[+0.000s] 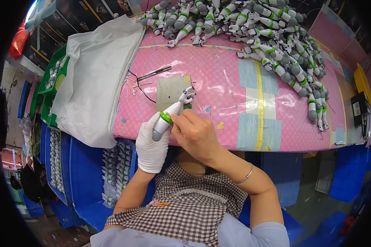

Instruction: Assemble snowman figurines using a handheld tool and sort them into bins.

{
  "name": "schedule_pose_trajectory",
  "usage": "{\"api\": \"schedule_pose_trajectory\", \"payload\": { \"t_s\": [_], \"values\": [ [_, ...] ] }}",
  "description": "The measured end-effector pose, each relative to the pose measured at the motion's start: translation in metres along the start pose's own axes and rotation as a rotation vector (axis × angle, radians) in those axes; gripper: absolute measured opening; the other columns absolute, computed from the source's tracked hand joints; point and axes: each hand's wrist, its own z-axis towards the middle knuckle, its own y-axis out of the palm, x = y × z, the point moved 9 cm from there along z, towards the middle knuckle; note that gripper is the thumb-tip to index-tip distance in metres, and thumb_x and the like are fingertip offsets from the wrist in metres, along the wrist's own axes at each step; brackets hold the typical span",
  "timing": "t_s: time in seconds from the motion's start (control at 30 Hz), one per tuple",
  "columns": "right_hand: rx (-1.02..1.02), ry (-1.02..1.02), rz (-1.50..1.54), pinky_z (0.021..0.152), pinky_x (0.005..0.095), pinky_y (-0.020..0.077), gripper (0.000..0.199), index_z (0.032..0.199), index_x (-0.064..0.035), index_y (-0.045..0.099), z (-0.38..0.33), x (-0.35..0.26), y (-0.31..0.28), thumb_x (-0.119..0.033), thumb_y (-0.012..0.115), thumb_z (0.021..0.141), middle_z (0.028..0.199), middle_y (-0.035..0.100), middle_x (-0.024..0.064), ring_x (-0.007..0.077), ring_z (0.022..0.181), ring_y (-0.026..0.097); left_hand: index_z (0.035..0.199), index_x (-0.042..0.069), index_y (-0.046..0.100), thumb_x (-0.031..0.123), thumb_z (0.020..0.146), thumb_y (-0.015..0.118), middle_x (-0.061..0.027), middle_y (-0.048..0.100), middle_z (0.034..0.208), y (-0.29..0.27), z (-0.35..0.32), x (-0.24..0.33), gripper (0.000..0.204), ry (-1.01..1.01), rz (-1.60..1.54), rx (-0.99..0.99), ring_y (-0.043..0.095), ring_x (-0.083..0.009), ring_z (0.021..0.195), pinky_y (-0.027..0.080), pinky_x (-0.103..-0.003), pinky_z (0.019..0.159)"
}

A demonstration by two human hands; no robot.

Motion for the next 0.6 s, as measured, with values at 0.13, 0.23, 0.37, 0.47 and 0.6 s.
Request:
{"api": "schedule_pose_trajectory", "payload": {
  "t_s": [0.13, 0.23, 0.37, 0.47, 0.6],
  "values": [
    [0.065, 0.010, -0.075, 0.043, 0.0297, 0.0412, 0.019, 0.086, -0.0017, 0.064, 0.008, 0.014, -0.009, 0.006, 0.065, 0.068, 0.065, 0.052, 0.0071, 0.0185, 0.049, 0.052, 0.121, 0.011, 0.052, 0.011, 0.075, 0.072, -0.0111, 0.056, 0.084, 0.000, -0.002, 0.001, 0.050, 0.044, 0.020, 0.017, 0.061, -0.0309, 0.065, 0.048, -0.040, 0.055],
    [0.079, 0.024, -0.096, 0.043, 0.0298, 0.0409, 0.019, 0.085, -0.0016, 0.063, 0.005, 0.016, -0.012, 0.006, 0.065, 0.068, 0.064, 0.051, 0.0069, 0.0185, 0.049, 0.052, 0.123, 0.012, 0.052, 0.012, 0.072, 0.075, -0.0103, 0.055, 0.087, -0.003, -0.008, 0.009, 0.056, 0.145, 0.090, 0.038, 0.059, -0.0294, 0.066, 0.046, -0.040, 0.055],
    [0.041, -0.030, -0.014, 0.042, 0.0297, 0.0401, 0.018, 0.084, -0.0013, 0.063, -0.005, 0.003, -0.013, 0.007, 0.064, 0.068, 0.063, 0.051, 0.0066, 0.0179, 0.048, 0.051, 0.126, 0.012, 0.051, 0.011, 0.070, 0.075, -0.0112, 0.054, 0.090, -0.004, -0.013, 0.012, 0.061, 0.241, 0.219, 0.042, 0.057, -0.0293, 0.068, 0.044, -0.040, 0.055],
    [0.041, -0.006, -0.061, 0.042, 0.0292, 0.0401, 0.019, 0.084, -0.0016, 0.063, -0.002, 0.004, -0.014, 0.006, 0.065, 0.067, 0.063, 0.051, 0.0063, 0.0175, 0.048, 0.051, 0.126, 0.012, 0.051, 0.009, 0.069, 0.074, -0.0119, 0.054, 0.091, -0.005, -0.016, 0.015, 0.061, 0.253, 0.233, 0.031, 0.057, -0.0298, 0.068, 0.043, -0.040, 0.055],
    [0.019, -0.017, -0.054, 0.042, 0.0292, 0.0404, 0.019, 0.085, -0.0017, 0.064, -0.003, 0.002, -0.012, 0.006, 0.065, 0.067, 0.063, 0.051, 0.0063, 0.0173, 0.048, 0.051, 0.125, 0.011, 0.051, 0.008, 0.068, 0.073, -0.0122, 0.054, 0.092, -0.004, -0.016, 0.015, 0.062, 0.257, 0.208, 0.035, 0.057, -0.0303, 0.069, 0.043, -0.040, 0.055]
  ]
}}
